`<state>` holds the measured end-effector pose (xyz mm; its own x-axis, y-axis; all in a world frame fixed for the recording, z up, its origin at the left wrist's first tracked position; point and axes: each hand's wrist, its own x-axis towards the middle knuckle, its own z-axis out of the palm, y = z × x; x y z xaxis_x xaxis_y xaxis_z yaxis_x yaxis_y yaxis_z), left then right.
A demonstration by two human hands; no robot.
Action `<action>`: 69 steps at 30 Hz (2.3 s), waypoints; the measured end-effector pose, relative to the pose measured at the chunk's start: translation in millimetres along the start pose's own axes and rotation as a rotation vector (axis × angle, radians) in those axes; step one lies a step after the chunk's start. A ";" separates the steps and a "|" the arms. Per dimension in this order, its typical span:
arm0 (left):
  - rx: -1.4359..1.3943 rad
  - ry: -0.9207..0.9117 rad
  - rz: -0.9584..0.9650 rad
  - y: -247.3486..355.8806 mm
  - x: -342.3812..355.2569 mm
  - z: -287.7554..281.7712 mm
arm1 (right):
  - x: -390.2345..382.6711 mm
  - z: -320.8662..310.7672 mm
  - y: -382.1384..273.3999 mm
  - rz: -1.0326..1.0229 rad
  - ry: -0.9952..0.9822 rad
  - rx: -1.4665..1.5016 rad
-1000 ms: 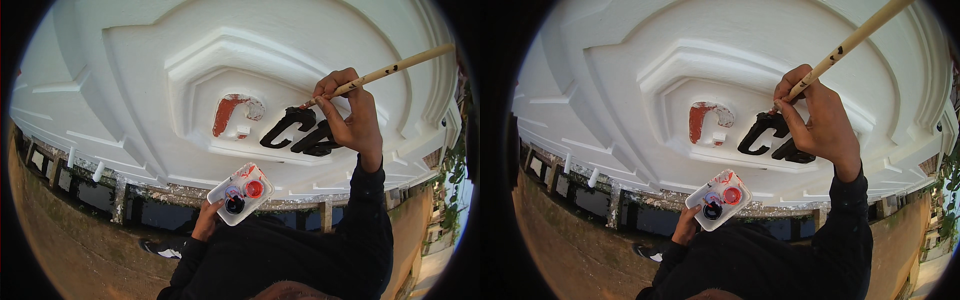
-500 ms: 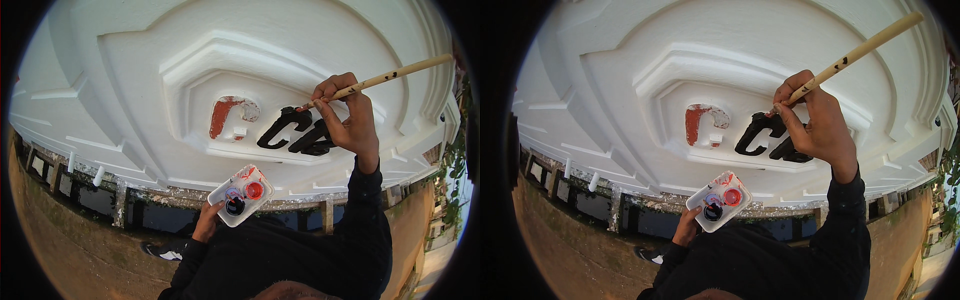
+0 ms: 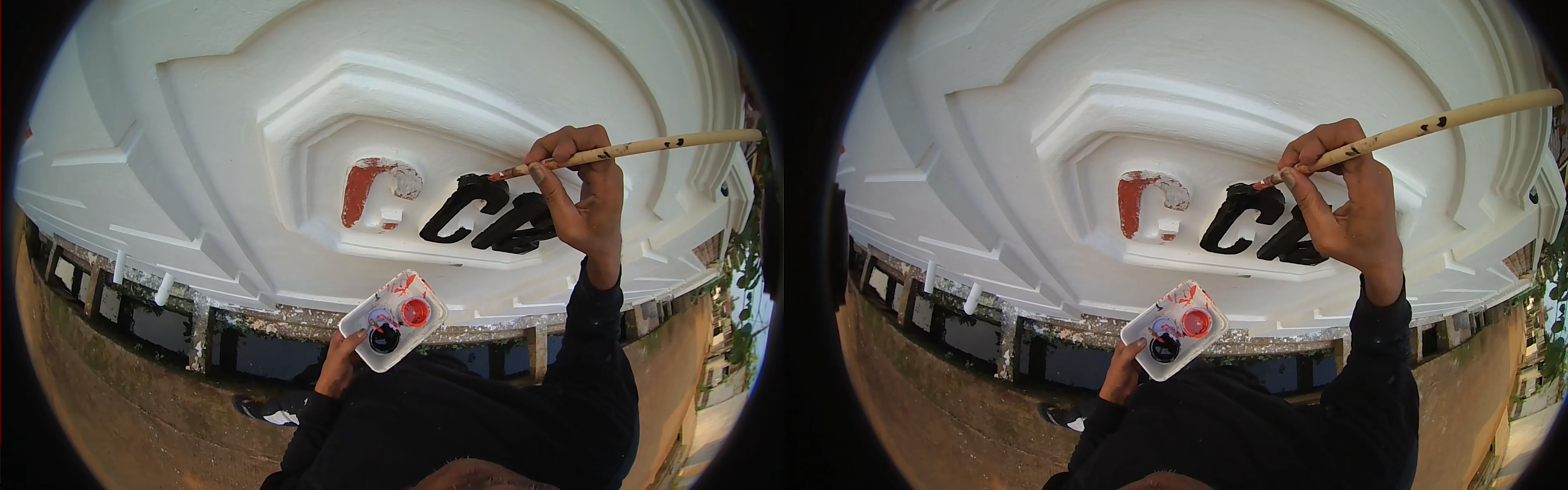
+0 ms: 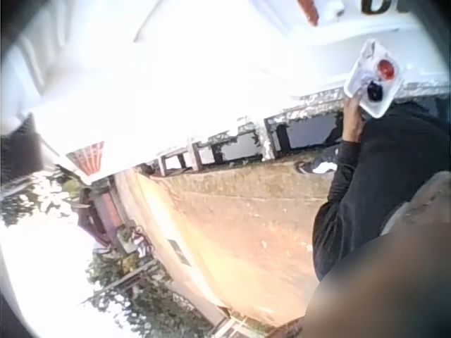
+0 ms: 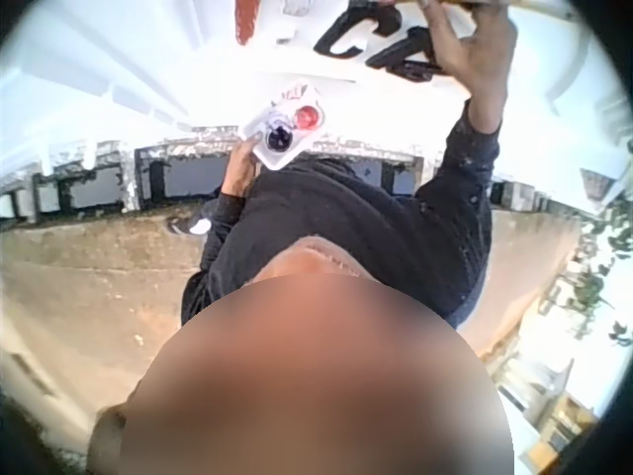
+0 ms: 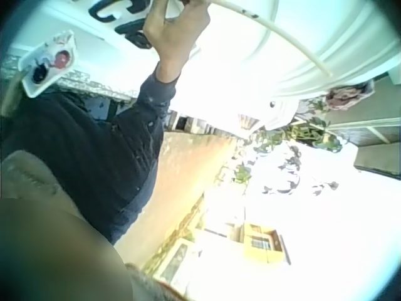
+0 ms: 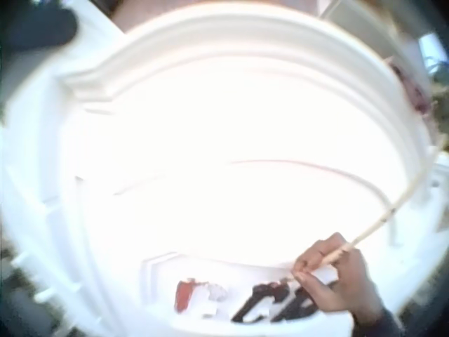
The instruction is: Painting raised numbers on a white outdoor wall.
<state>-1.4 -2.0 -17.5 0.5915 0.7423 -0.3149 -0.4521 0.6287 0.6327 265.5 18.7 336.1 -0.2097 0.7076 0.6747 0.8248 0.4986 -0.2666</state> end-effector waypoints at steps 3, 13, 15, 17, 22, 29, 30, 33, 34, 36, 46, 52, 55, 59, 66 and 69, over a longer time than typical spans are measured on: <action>-0.007 0.010 -0.008 2.0 -0.6 2.1 | 0.0 5.0 0.7 -0.026 0.030 0.069; 0.011 0.018 0.001 1.6 -0.5 1.5 | -4.6 3.7 7.3 -0.015 0.061 0.003; 0.011 0.023 -0.011 2.5 -0.7 2.4 | -5.9 1.6 8.4 -0.004 0.035 -0.052; 0.008 0.016 0.003 4.8 -1.3 5.6 | -8.2 0.6 9.9 -0.004 0.102 0.015; 0.021 0.023 -0.013 4.3 0.0 3.2 | -9.6 1.6 9.8 0.010 0.077 0.010; 0.006 0.038 -0.013 -0.3 3.3 -1.9 | -31.2 2.6 -0.9 -0.133 0.207 0.104; 0.001 0.043 -0.012 -0.4 2.3 -2.9 | -38.9 9.6 -4.8 -0.153 0.226 0.123; -0.010 0.036 -0.019 3.9 1.3 -1.2 | -60.7 19.8 -17.6 -0.197 0.167 -0.015; -0.010 0.018 -0.019 6.4 1.3 0.9 | -71.2 24.0 -20.3 -0.161 0.179 0.012; 0.001 -0.004 -0.021 7.7 2.6 2.0 | -88.9 31.5 -22.8 -0.119 0.216 0.050; 0.046 0.008 -0.030 20.7 3.6 3.8 | -133.3 43.1 -23.0 0.087 0.439 0.121; 0.053 0.012 -0.056 25.1 1.3 6.4 | -132.3 65.9 -32.1 0.124 0.428 0.249; 0.051 0.034 -0.046 29.7 -5.6 7.7 | -138.0 68.9 -29.8 0.170 0.392 0.290; 0.053 0.063 -0.052 34.8 -11.9 -0.3 | -142.1 71.0 -24.6 0.189 0.396 0.273; 0.122 0.099 -0.150 59.3 -25.6 2.5 | -150.1 79.4 -27.7 0.258 0.537 0.330; 0.114 0.110 -0.187 77.2 -43.1 -4.2 | -147.6 94.3 -42.1 0.275 0.536 0.340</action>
<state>-64.6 15.5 42.0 0.5789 0.6399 -0.5053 -0.2594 0.7321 0.6299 212.1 -59.6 182.9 0.3440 0.5299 0.7752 0.5817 0.5278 -0.6189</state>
